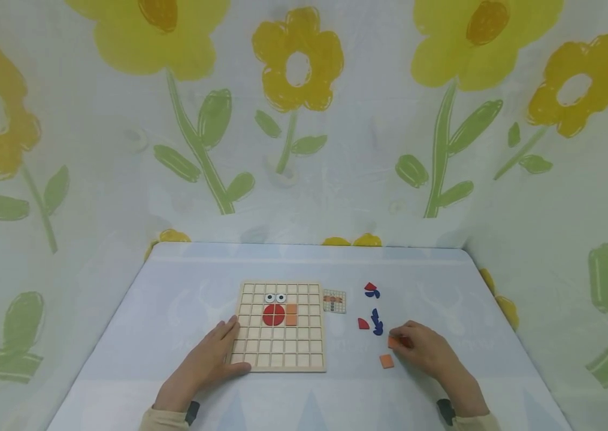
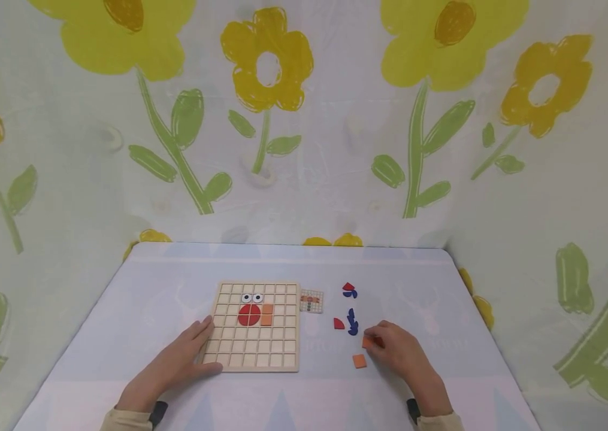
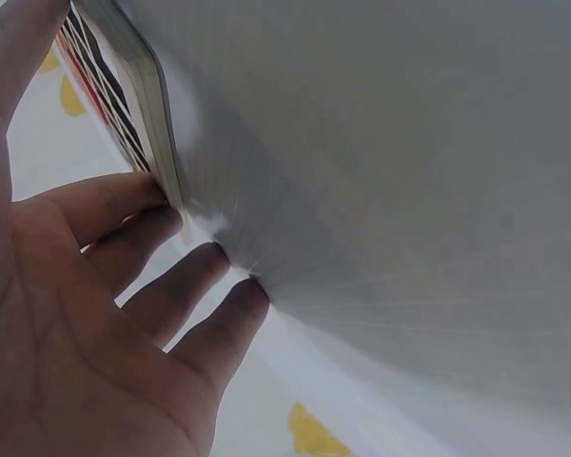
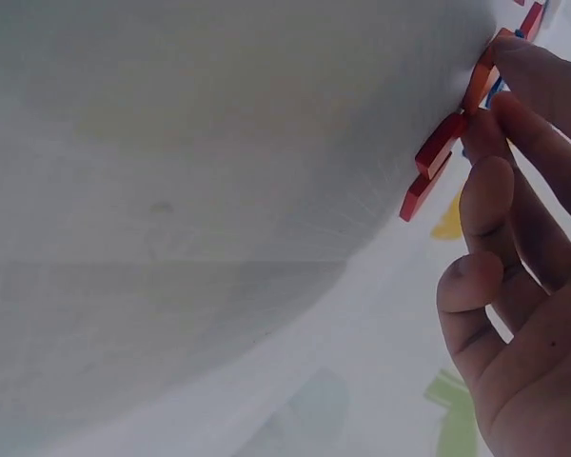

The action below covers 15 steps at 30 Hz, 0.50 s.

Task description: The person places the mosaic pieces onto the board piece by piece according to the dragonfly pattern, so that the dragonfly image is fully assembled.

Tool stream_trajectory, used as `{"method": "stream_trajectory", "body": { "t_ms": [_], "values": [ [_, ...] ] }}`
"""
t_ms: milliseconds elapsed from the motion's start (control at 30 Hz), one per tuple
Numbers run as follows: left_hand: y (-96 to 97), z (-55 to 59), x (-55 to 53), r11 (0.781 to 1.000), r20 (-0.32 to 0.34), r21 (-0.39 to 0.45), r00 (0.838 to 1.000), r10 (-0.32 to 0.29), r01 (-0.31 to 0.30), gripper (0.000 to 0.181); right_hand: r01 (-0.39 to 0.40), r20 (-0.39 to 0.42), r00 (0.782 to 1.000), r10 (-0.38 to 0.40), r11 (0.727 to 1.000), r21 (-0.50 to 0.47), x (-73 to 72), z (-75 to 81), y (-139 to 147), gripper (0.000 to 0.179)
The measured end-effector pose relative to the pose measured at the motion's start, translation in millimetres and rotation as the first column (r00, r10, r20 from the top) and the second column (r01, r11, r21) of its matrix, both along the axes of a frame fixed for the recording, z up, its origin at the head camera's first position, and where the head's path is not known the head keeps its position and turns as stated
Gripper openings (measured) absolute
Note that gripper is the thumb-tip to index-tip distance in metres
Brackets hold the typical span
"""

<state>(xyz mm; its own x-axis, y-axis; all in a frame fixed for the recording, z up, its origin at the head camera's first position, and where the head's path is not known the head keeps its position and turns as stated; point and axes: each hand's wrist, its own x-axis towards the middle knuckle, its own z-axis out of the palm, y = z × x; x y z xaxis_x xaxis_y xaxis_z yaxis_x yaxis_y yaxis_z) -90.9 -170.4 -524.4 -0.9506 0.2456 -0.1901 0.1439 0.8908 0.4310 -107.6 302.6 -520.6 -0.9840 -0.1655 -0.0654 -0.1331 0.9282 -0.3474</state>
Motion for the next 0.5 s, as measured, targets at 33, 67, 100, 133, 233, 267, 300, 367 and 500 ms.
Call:
{"method": "stream_trajectory", "body": {
  "t_ms": [33,67,100,133,233,267,300,367,500],
  "values": [
    [-0.1,-0.5,0.0,1.0,0.0,-0.001,1.0,0.0,0.0,0.108,-0.003,-0.003,1.0,0.003,1.0,0.002,0.5,0.6,-0.3,0.024],
    [-0.1,-0.7,0.0,1.0,-0.001,-0.002,1.0,-0.001,0.001,0.108,-0.003,-0.006,1.0,0.003,1.0,0.003,0.8,0.6,-0.4,0.023],
    [-0.1,-0.6,0.0,1.0,0.0,-0.002,1.0,-0.002,0.002,0.108,-0.004,-0.009,1.0,0.004,1.0,0.005,1.0,0.7,-0.6,0.022],
    [-0.1,-0.4,0.0,1.0,-0.001,-0.001,1.0,-0.002,0.002,0.108,-0.008,-0.013,1.0,0.008,1.0,0.009,1.1,1.1,-0.9,0.022],
    [-0.3,0.0,-0.3,1.0,-0.013,0.003,1.0,-0.006,0.006,0.107,-0.017,-0.03,0.999,0.018,1.0,0.02,0.4,0.7,-1.3,0.02],
    [-0.3,0.4,-0.4,1.0,-0.017,0.006,1.0,-0.009,0.009,0.107,-0.019,-0.034,0.999,0.02,1.0,0.022,0.1,0.4,-1.4,0.02],
    [-0.3,0.4,-0.5,1.0,-0.018,0.009,1.0,-0.009,0.009,0.107,-0.021,-0.036,0.999,0.021,0.999,0.025,-0.2,0.1,-1.5,0.02],
    [-0.2,0.4,-0.7,1.0,-0.019,0.01,1.0,-0.009,0.009,0.107,-0.019,-0.035,0.999,0.02,0.999,0.026,-0.8,-0.9,-1.5,0.019],
    [0.2,-1.3,-0.4,1.0,0.0,0.011,1.0,-0.003,0.003,0.107,-0.003,-0.014,1.0,0.004,1.0,0.027,-1.1,-2.1,-2.5,0.019]
  ]
}}
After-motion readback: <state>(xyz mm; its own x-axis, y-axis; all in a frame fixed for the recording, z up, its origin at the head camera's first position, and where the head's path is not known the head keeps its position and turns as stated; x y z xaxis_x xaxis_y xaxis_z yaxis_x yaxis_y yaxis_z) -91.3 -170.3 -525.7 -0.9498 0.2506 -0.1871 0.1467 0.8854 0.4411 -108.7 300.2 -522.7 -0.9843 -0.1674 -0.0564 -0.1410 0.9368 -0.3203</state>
